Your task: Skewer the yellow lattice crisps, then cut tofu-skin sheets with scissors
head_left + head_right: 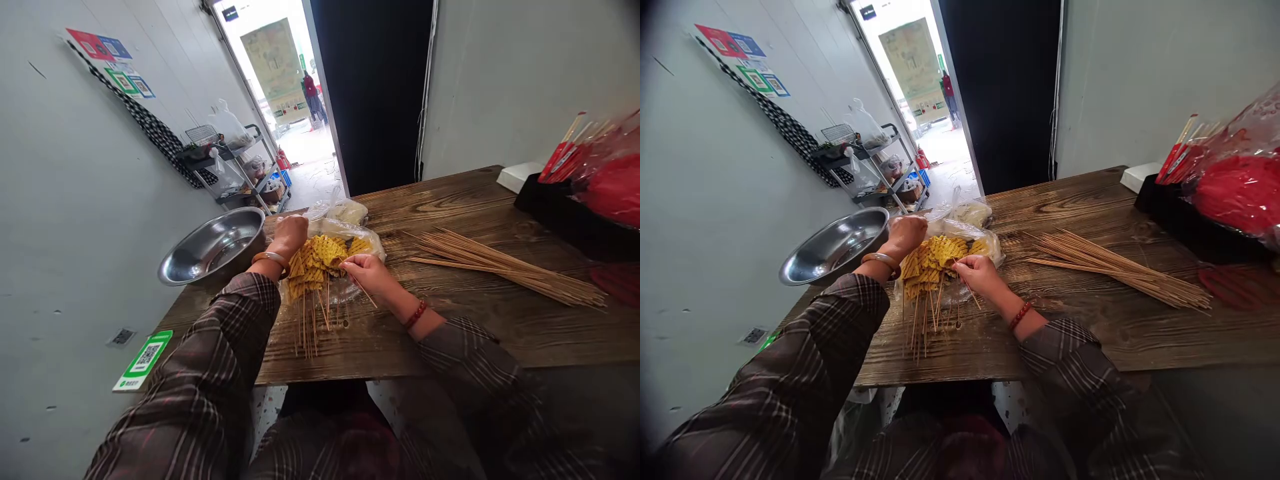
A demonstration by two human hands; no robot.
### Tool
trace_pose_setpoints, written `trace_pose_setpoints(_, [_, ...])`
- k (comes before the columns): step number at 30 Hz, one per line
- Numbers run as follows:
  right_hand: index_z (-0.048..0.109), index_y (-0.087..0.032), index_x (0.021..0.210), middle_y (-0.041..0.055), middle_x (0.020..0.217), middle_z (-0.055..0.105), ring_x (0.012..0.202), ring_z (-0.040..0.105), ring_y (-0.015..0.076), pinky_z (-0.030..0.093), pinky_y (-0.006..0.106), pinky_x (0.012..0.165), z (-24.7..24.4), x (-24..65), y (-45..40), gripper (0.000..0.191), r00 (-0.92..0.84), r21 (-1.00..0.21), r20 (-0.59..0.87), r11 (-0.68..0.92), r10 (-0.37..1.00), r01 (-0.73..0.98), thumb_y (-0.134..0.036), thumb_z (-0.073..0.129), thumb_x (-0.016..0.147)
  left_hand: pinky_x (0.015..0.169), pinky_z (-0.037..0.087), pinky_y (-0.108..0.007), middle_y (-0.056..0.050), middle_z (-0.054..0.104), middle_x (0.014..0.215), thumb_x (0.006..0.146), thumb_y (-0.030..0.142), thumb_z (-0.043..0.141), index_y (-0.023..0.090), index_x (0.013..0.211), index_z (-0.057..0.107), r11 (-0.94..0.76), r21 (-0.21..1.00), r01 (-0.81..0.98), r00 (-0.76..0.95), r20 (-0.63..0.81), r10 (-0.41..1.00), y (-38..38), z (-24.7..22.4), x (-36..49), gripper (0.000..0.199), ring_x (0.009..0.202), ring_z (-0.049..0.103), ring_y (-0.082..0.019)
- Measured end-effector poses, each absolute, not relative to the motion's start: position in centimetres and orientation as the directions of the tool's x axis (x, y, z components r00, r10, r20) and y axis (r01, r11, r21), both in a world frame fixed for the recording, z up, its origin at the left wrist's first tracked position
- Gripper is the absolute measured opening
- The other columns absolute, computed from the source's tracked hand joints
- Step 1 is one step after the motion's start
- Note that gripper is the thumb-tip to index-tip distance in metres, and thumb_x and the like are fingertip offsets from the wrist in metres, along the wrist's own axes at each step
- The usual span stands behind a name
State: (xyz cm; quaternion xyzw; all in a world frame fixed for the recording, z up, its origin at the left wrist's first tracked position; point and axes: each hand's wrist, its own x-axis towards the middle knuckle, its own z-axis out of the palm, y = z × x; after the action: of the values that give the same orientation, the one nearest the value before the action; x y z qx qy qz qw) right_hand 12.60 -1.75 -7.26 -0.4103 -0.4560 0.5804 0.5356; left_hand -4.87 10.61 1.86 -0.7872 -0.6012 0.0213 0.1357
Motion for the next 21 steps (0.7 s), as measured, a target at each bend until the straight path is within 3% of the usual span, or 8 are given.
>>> trace_pose_setpoints(5, [0.066, -0.017, 0.078, -0.0075, 0.051, 0.05, 0.04, 0.034, 0.0049, 0.022, 0.02, 0.039, -7.3, 11.9, -1.8, 0.034, -0.096, -0.94, 0.022, -0.012, 0.995, -0.34, -0.049, 0.07, 0.069, 0.089, 0.045, -0.047, -0.023, 0.072, 0.105, 0.092, 0.025, 0.036, 0.01, 0.098, 0.073, -0.226, -0.231, 0.947, 0.273, 0.198, 0.941, 10.0, 2.6, -4.4, 0.04, 0.102, 0.067, -0.036])
trace_pose_setpoints(9, [0.066, -0.017, 0.079, -0.0081, 0.049, 0.048, 0.039, 0.033, 0.0055, 0.022, 0.02, 0.039, -7.9, 11.5, -1.3, 0.037, -0.127, -0.929, -0.014, -0.059, 0.992, -0.365, -0.052, 0.069, 0.07, 0.089, 0.047, -0.042, -0.018, 0.069, 0.117, 0.095, 0.03, 0.035, 0.014, 0.117, 0.067, -0.248, -0.197, 0.948, 0.295, 0.266, 0.918, 9.0, 3.3, -3.9, 0.043, 0.107, 0.065, -0.032])
trace_pose_setpoints(13, [0.064, -0.018, 0.078, -0.0072, 0.049, 0.051, 0.038, 0.036, 0.0062, 0.022, 0.02, 0.037, -8.4, 11.7, -1.1, 0.036, -0.16, -0.939, -0.022, -0.075, 0.987, -0.335, -0.053, 0.069, 0.071, 0.092, 0.048, -0.037, -0.012, 0.071, 0.113, 0.094, 0.029, 0.039, 0.018, 0.118, 0.068, -0.422, -0.08, 0.903, 0.423, 0.335, 0.842, 7.1, 3.4, -3.1, 0.038, 0.104, 0.065, -0.025])
trace_pose_setpoints(17, [0.064, -0.019, 0.079, -0.0062, 0.051, 0.054, 0.037, 0.037, 0.0066, 0.023, 0.021, 0.036, -8.1, 12.2, -1.6, 0.034, -0.184, -0.965, 0.026, -0.024, 0.983, -0.263, -0.053, 0.066, 0.076, 0.097, 0.048, -0.035, -0.007, 0.072, 0.113, 0.09, 0.017, 0.042, 0.024, 0.117, 0.069, -0.679, 0.053, 0.732, 0.666, 0.155, 0.73, 4.8, 2.0, -2.8, 0.038, 0.106, 0.065, -0.02])
trace_pose_setpoints(21, [0.061, -0.02, 0.071, -0.0042, 0.056, 0.058, 0.039, 0.041, 0.008, 0.03, 0.022, 0.039, -7.7, 12.4, -1.9, 0.034, -0.216, -0.984, 0.114, 0.081, 0.97, -0.157, -0.052, 0.057, 0.083, 0.099, 0.048, -0.034, -0.008, 0.071, 0.116, 0.087, 0.011, 0.044, 0.023, 0.116, 0.069, -0.768, 0.079, 0.636, 0.771, -0.013, 0.637, 3.3, 1.0, -2.8, 0.04, 0.11, 0.065, -0.02])
